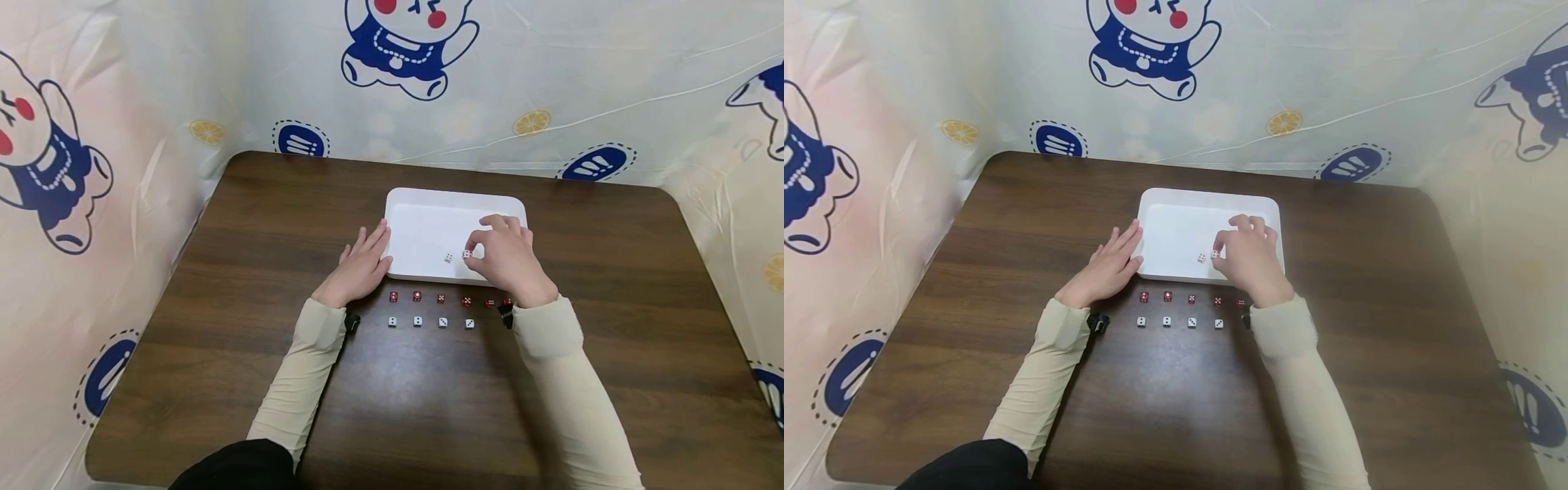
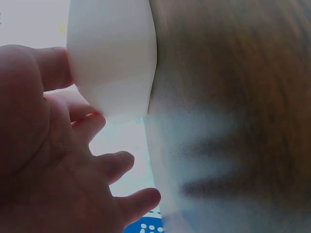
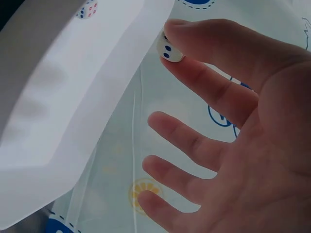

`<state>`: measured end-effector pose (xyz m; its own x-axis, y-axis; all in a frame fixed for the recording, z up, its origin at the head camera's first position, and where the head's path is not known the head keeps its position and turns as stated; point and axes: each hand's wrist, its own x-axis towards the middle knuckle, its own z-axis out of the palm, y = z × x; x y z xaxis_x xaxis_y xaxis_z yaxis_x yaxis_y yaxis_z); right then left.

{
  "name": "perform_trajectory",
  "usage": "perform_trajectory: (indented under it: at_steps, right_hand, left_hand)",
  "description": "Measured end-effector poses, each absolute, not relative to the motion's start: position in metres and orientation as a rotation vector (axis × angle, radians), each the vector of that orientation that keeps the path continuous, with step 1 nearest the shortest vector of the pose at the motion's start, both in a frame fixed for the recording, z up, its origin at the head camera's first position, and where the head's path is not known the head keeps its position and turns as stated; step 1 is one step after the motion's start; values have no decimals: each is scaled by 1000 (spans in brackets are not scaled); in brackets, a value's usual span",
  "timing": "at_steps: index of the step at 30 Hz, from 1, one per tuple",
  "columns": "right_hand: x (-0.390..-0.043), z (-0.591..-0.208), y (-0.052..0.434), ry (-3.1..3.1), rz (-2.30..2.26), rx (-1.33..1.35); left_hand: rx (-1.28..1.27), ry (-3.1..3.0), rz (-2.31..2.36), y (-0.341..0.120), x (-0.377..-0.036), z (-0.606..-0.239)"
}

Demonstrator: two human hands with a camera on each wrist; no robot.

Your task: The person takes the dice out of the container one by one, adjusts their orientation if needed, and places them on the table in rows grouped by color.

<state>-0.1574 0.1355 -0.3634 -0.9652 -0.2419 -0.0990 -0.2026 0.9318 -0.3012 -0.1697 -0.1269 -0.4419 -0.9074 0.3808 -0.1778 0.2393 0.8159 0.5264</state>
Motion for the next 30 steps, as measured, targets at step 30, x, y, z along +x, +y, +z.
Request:
perform_trajectory:
  at_steps: [30]
  right_hand:
    - [-112, -389, 177, 2869, -449, -325]
  left_hand:
    - [472, 2723, 743, -127, -171, -444]
